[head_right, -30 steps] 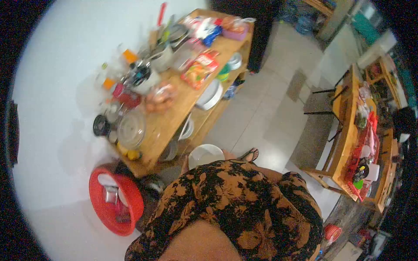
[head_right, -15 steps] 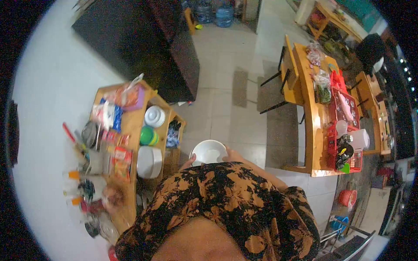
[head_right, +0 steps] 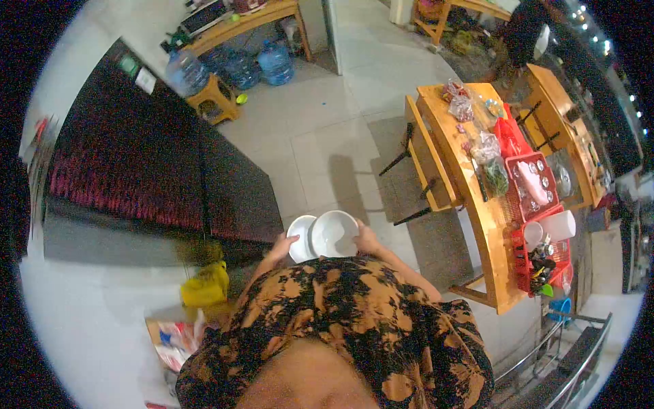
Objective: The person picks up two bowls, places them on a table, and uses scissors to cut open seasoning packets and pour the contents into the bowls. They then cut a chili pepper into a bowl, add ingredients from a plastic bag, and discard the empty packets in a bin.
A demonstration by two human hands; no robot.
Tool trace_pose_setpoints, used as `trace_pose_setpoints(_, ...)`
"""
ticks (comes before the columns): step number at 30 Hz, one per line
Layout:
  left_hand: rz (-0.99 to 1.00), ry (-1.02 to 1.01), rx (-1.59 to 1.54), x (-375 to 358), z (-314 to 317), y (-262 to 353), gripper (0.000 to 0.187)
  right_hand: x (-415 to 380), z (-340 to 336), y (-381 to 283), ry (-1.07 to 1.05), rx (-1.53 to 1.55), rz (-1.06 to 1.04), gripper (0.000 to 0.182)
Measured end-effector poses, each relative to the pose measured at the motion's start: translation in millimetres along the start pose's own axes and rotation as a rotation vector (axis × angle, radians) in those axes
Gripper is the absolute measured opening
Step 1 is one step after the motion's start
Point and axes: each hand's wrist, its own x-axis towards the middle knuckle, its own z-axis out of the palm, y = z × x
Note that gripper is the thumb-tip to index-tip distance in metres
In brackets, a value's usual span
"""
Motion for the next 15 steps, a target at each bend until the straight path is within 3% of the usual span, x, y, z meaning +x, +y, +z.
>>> trace_pose_setpoints(2,0.058,-0.019,0.114,68.9,-38.7,-18.2,0.048,20.7,-28.1,-6.8,0.154,0.025,-0.083,0.064)
trace_pose_setpoints(4,0.035,0.121,0.392,135.2,-67.5,-31.5,0.052,31.0,-58.9,-24.5,0.317,-0.006,-0.031,0.064)
trace_pose_setpoints(5,0.03,0.123,0.386,151.6,-76.8,-32.2,0.052,38.6,-69.0,-20.5,0.373,0.033,-0.104,0.064)
trace_pose_setpoints(7,-0.115,0.349,0.691,186.0,-94.3,-17.7,0.053,55.4,-101.2,-25.3,0.438,0.134,-0.157,0.066)
trace_pose_setpoints(10,-0.006,0.169,1.15,238.1,-134.2,-33.8,0.055,95.1,-161.2,-31.6,0.459,0.177,-0.202,0.068)
trace_pose_setpoints(11,-0.096,0.148,1.111,253.4,-141.2,-25.3,0.055,115.7,-180.0,-43.6,0.484,0.226,-0.237,0.069)
trace_pose_setpoints(13,-0.244,0.103,1.041,283.6,-154.2,-12.8,0.055,143.9,-223.1,-82.7,0.479,0.229,-0.115,0.068)
trace_pose_setpoints(14,-0.304,0.103,0.989,298.2,-157.4,-2.1,0.055,169.2,-241.4,-97.5,0.472,0.407,-0.204,0.067)
trace_pose_setpoints(15,-0.335,0.109,0.961,315.8,-162.0,8.1,0.055,195.8,-264.6,-113.3,0.468,0.336,-0.187,0.066)
